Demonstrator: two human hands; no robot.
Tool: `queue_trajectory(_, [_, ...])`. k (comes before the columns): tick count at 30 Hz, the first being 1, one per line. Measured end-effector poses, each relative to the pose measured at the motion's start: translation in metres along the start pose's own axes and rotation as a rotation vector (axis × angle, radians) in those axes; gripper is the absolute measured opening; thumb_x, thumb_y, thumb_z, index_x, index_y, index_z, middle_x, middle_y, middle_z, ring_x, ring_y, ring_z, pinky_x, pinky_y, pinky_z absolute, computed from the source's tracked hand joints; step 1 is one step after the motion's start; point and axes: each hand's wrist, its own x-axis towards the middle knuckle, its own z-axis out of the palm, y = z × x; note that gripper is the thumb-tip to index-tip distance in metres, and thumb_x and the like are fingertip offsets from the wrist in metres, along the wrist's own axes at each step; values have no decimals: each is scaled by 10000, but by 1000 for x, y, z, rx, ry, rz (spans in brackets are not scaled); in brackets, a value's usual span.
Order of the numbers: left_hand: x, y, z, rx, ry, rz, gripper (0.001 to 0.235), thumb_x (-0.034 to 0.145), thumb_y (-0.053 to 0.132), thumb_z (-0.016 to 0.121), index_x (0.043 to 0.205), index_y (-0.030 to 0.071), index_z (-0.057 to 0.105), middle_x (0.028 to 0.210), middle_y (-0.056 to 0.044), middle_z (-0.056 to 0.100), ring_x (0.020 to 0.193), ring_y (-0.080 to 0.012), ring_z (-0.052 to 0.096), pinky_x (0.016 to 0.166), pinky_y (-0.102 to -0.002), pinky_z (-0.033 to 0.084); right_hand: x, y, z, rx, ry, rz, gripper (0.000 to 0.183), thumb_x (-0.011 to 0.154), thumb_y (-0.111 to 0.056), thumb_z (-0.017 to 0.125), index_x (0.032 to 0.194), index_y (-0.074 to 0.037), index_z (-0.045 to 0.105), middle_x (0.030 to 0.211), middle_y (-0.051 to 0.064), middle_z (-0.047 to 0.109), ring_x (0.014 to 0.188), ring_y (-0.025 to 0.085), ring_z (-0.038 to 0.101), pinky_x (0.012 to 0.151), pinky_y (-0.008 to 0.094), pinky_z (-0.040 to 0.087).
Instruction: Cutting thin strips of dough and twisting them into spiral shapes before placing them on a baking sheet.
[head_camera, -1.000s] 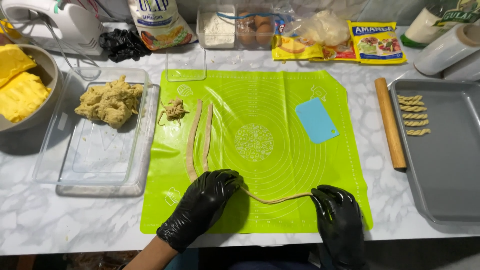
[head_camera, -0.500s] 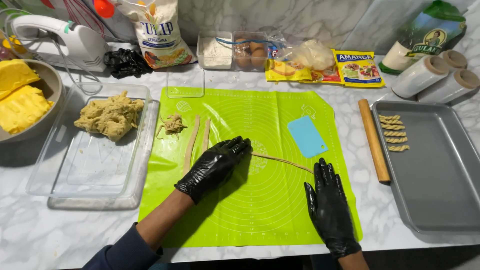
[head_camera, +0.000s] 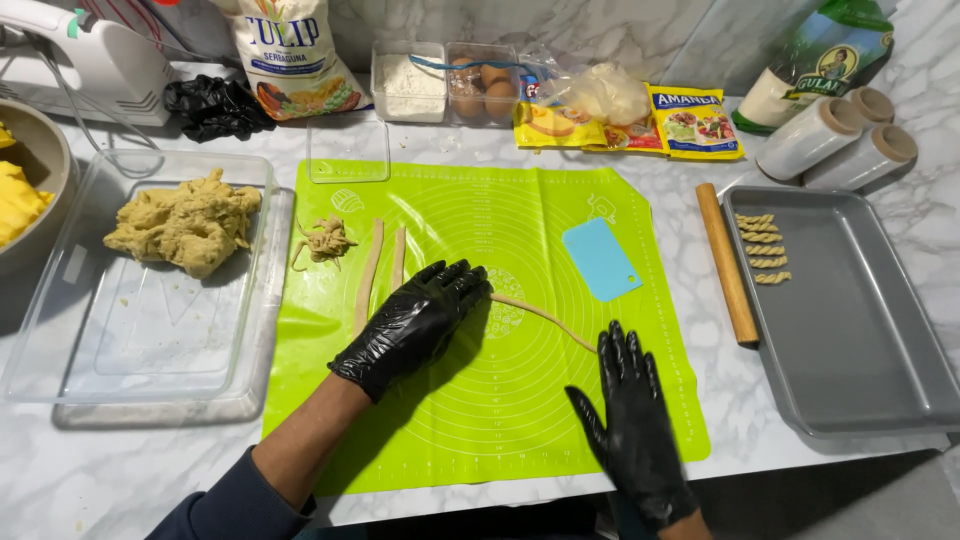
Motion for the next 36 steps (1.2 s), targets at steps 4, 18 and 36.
queue_trajectory(4, [0,1,-2,-82,28,-16,616,878,-35,464,1493,-1,491,1482,-226,559,1376,-430,519,1167,-524,381,-43,-22,8,-77,-93,10,851,988,-547,447,1623,-25,228,1713,170,225,1573,364,227,1273,473,191])
queue_trajectory(18, [4,3,-32,-203,112,42,419,891,1,537,1283,24,682,1345,-205,666,1221,-409,631,1106,-505,462,-20,-45,18,-256,-27,179,981,918,-688,453,1594,7,305,1674,222,304,1539,410,300,1267,505,229])
queue_trajectory(36, [-9,-3,-28,-337,56,-63,438,867,-41,593,1248,132,723,1192,-139,703,1001,-381,643,791,-482,567,-142,-99,44,-237,-33,168,999,863,-698,455,1579,-24,276,1640,238,283,1524,426,258,1271,522,176])
